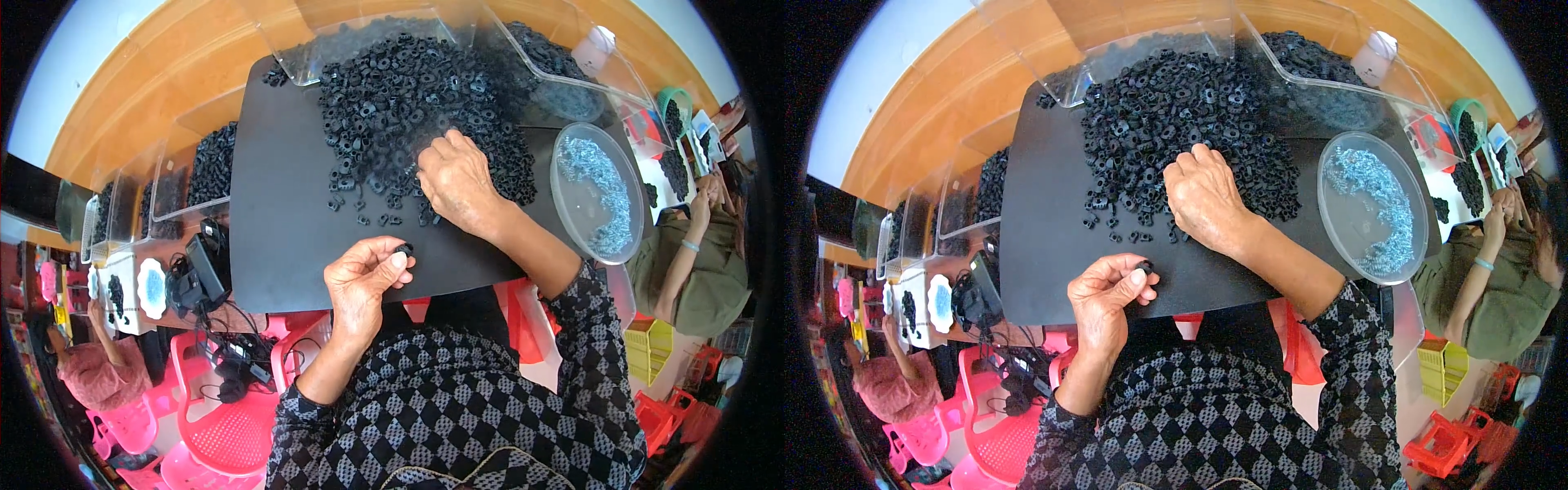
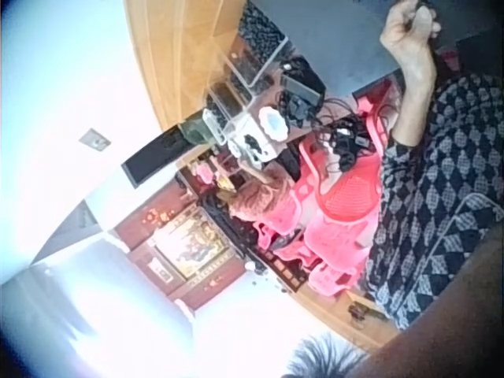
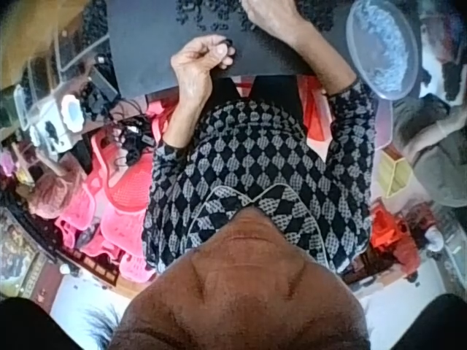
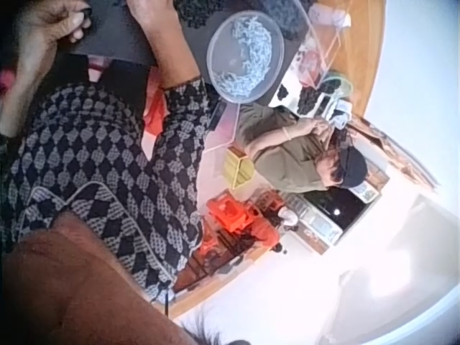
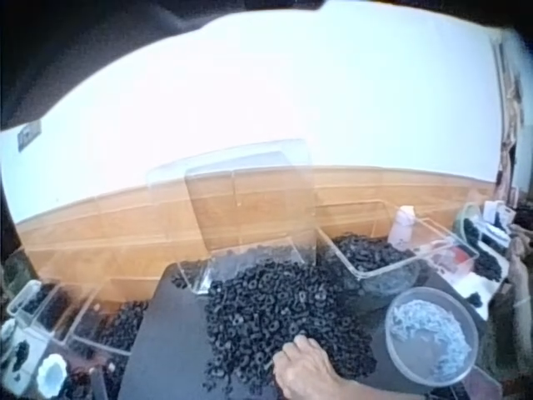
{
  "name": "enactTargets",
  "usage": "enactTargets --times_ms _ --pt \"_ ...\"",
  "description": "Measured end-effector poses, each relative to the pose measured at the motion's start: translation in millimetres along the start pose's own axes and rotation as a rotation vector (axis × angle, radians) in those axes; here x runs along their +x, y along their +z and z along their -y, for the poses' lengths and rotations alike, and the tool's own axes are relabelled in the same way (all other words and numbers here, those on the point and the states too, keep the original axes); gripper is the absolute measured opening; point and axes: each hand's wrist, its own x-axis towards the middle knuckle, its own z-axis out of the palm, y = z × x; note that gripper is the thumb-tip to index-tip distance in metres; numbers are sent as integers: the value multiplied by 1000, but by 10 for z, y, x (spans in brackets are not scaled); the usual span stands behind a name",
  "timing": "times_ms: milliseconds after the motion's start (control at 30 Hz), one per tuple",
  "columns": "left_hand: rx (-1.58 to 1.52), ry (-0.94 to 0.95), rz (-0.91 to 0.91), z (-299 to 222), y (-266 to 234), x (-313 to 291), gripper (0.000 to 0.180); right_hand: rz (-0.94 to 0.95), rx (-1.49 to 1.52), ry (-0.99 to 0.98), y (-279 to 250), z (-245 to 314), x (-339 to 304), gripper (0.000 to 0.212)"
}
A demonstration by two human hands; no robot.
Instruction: Manually assembling small black plastic components by inserting metallic grommets/rings into them.
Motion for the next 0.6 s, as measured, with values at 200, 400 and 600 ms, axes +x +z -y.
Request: enactTargets --times_ms 200,400,600 --pt "-23 -5 10 8 -35 -31 15 -93 188 42 -45 -114 -116 16" --pt "-64 -28 32 -10 -69 6 16 -29 375 135 -280 51 -145 14" --pt "-155 -27 64 -27 -41 77 17 79 724 261 -506 363 -229 15"
